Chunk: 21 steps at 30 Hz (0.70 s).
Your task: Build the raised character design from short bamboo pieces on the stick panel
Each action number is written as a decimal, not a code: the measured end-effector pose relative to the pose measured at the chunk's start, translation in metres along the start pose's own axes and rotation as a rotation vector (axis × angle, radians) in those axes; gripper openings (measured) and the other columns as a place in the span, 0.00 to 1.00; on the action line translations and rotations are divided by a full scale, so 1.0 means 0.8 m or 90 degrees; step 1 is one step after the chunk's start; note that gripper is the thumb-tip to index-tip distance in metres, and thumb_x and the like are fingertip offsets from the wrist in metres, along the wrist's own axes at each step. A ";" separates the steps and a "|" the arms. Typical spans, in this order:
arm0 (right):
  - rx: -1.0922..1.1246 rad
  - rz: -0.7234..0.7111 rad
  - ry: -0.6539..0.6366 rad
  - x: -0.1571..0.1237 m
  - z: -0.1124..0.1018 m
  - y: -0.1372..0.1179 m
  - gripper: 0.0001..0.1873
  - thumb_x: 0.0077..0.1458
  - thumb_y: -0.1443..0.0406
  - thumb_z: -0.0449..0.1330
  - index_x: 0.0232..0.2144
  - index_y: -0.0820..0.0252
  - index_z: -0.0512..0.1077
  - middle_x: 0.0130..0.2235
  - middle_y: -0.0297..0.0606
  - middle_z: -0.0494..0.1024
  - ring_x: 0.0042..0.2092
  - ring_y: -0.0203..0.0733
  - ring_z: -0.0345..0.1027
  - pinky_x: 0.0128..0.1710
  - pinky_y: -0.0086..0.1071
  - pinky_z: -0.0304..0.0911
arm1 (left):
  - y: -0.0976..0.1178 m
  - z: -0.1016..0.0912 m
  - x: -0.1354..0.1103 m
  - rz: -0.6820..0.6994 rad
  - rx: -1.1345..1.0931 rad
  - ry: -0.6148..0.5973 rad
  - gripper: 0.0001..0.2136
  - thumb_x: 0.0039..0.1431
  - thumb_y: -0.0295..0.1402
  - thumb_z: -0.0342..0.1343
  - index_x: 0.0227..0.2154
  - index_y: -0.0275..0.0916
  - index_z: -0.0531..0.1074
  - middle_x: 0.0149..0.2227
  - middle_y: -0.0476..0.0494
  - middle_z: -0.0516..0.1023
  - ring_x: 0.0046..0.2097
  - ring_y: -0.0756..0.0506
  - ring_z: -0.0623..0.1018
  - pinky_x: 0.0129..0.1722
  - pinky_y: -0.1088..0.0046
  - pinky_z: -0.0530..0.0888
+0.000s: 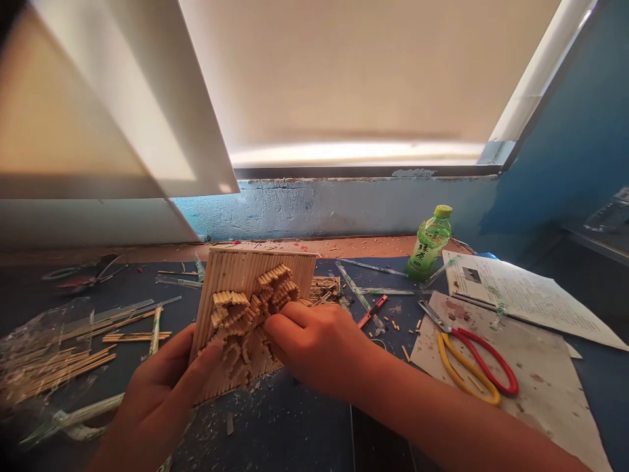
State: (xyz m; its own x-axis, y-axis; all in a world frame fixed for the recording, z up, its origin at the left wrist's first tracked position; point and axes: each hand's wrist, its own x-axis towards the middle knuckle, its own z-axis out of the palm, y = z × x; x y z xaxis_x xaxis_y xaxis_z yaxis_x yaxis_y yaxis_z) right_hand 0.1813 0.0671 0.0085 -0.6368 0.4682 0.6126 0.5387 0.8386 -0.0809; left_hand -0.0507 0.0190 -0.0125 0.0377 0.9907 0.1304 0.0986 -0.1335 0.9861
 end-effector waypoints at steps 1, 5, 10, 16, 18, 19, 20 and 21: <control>-0.003 0.000 0.010 0.000 0.001 -0.003 0.08 0.69 0.68 0.55 0.43 0.59 0.75 0.32 0.32 0.74 0.29 0.36 0.66 0.28 0.32 0.57 | 0.000 0.000 -0.001 0.002 0.002 0.001 0.15 0.68 0.43 0.58 0.53 0.43 0.72 0.42 0.47 0.81 0.42 0.42 0.82 0.40 0.73 0.81; -0.071 0.003 -0.004 -0.001 0.004 -0.012 0.07 0.69 0.65 0.55 0.40 0.57 0.73 0.30 0.30 0.72 0.28 0.38 0.65 0.27 0.35 0.53 | 0.002 0.002 -0.003 0.021 0.027 0.011 0.15 0.67 0.42 0.58 0.52 0.43 0.73 0.44 0.46 0.82 0.43 0.43 0.82 0.44 0.73 0.80; -0.099 -0.013 -0.089 0.000 0.001 -0.015 0.09 0.66 0.71 0.53 0.33 0.57 0.68 0.29 0.30 0.69 0.26 0.38 0.60 0.25 0.37 0.50 | 0.003 0.002 -0.005 0.049 0.062 0.009 0.12 0.67 0.42 0.58 0.49 0.44 0.74 0.37 0.50 0.81 0.36 0.46 0.80 0.37 0.78 0.80; -0.080 -0.037 -0.146 0.005 -0.021 -0.012 0.09 0.65 0.74 0.53 0.34 0.58 0.68 0.30 0.31 0.70 0.27 0.38 0.60 0.27 0.35 0.52 | 0.006 0.002 -0.004 0.037 0.061 0.007 0.15 0.67 0.43 0.58 0.52 0.43 0.74 0.43 0.46 0.83 0.40 0.43 0.82 0.40 0.73 0.81; -0.076 -0.041 -0.168 0.007 -0.032 -0.008 0.09 0.64 0.75 0.54 0.33 0.58 0.68 0.30 0.31 0.69 0.28 0.37 0.59 0.28 0.34 0.52 | 0.006 0.002 -0.002 0.036 0.048 0.011 0.15 0.67 0.43 0.58 0.52 0.42 0.74 0.44 0.45 0.83 0.41 0.42 0.83 0.41 0.72 0.81; -0.074 -0.040 -0.177 0.007 -0.037 -0.006 0.10 0.64 0.74 0.54 0.32 0.58 0.68 0.30 0.30 0.69 0.27 0.37 0.58 0.28 0.34 0.52 | 0.006 0.003 -0.001 0.032 0.041 0.011 0.15 0.67 0.43 0.58 0.51 0.42 0.74 0.44 0.45 0.84 0.42 0.41 0.83 0.41 0.72 0.81; -0.071 -0.038 -0.185 0.008 -0.043 -0.004 0.10 0.65 0.74 0.54 0.32 0.58 0.68 0.30 0.30 0.68 0.27 0.36 0.57 0.28 0.34 0.51 | 0.007 0.003 0.000 0.026 0.036 0.011 0.14 0.67 0.43 0.58 0.51 0.42 0.74 0.43 0.45 0.84 0.42 0.41 0.83 0.40 0.72 0.81; -0.067 -0.035 -0.190 0.009 -0.047 -0.001 0.11 0.67 0.72 0.54 0.31 0.58 0.68 0.29 0.30 0.68 0.27 0.36 0.57 0.27 0.34 0.50 | 0.006 0.003 0.000 0.020 0.033 0.009 0.14 0.67 0.43 0.57 0.50 0.43 0.74 0.43 0.45 0.83 0.42 0.41 0.83 0.40 0.73 0.81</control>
State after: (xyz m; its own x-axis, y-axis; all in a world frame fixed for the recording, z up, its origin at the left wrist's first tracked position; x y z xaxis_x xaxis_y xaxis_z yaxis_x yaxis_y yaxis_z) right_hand 0.1970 0.0591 0.0428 -0.7922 0.4969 0.3542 0.5427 0.8391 0.0367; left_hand -0.0480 0.0184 -0.0077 0.0274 0.9863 0.1626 0.1490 -0.1649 0.9750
